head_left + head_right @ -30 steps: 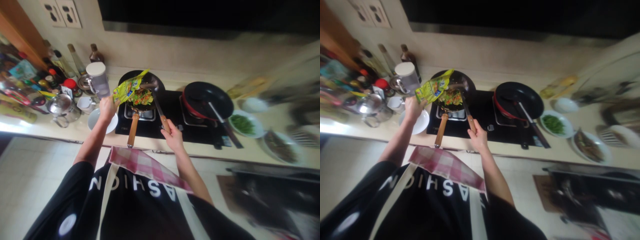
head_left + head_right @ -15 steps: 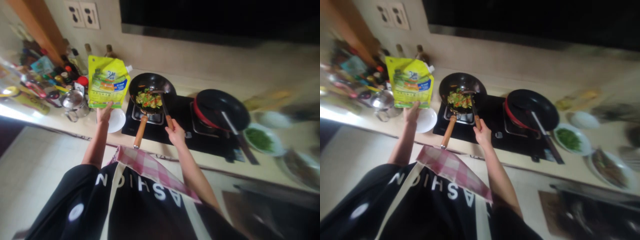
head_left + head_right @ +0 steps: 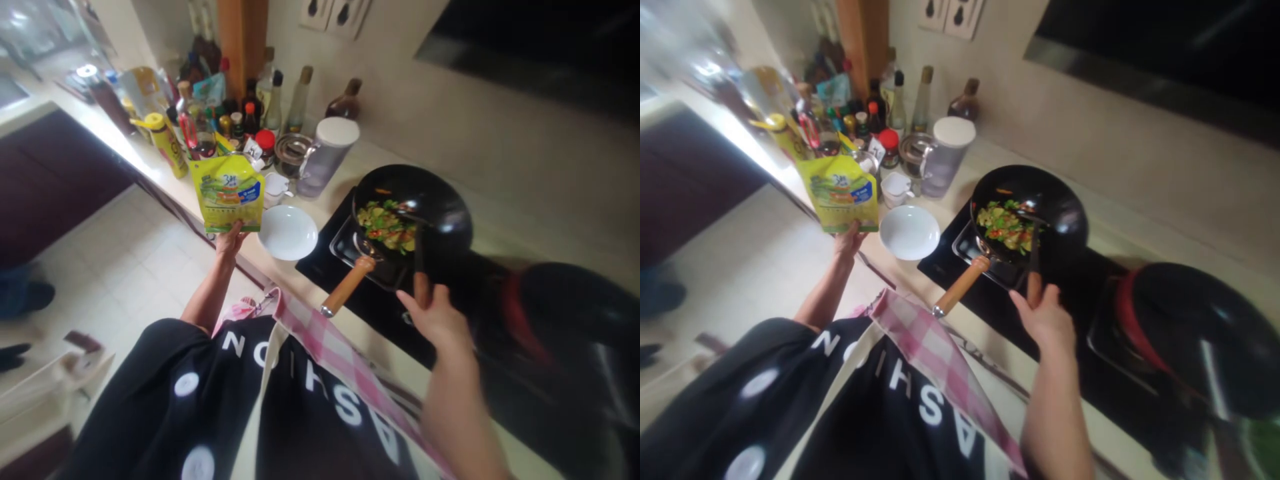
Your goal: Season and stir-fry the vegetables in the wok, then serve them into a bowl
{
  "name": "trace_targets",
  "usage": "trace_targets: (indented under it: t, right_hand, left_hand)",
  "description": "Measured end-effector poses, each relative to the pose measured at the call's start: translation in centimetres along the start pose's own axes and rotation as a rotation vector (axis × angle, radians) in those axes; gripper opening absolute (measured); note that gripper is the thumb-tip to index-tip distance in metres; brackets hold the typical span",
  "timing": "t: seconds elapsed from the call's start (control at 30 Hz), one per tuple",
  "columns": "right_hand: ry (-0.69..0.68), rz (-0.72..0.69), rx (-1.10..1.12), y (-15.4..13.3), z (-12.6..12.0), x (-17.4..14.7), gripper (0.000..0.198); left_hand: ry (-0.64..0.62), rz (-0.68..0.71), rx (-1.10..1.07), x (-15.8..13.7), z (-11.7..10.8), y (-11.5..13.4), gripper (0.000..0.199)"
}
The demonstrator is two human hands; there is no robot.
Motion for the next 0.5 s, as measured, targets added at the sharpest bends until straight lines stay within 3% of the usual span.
trace_targets:
  t: [0.07,0.13,0.2,0.27,0.33,0.4,0.5]
  right_hand:
    - [0.225,-0.043,-0.147,-3.6,-4.3,-0.5,0.07]
    - [0.328,-0.23,0.045,-9.8,-6.4,-1.3,0.058]
    - [0.132,-0.358,0.408,-16.6,-4.8,-1.5,0.056]
    - [-0.238,-0.44,0.657,-24.1,-0.5,-2.3,0.07]
    - [-0.479,-0.468,0.778,-30.1,3.4,-3.4,0.085]
    - [-0.635,-0.441,0.847,-34.0,6.6,-4.2,0.076]
    - [-0.7,-0.417,0.9,-36.4,8.9,-4.4,0.054]
  left_hand:
    - [0.019,0.007,-0.01,-0.3,-1.0,0.2,0.059]
    - [0.021,0.0,-0.011,-0.6,-1.5,0.2,0.06]
    - [0.011,-0.025,-0.012,-1.2,-1.6,-0.5,0.064]
    - [-0.008,-0.063,-0.014,-1.9,-1.5,-1.7,0.067]
    - [-0.034,-0.103,-0.018,-2.8,-1.4,-2.9,0.071]
    - [-0.082,-0.136,-0.016,-3.5,-1.4,-3.6,0.074]
    - [-0.244,-0.185,0.032,-4.3,-2.0,-2.8,0.078]
Point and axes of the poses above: each hand's wrist, its own x-axis towards the middle knuckle, its own z-axis out of the palm, y = z × x, the point moved 9 cm from there along x, towards the middle knuckle, and after that the axes turned 5 degrees about -x, right-handed, at the moved point
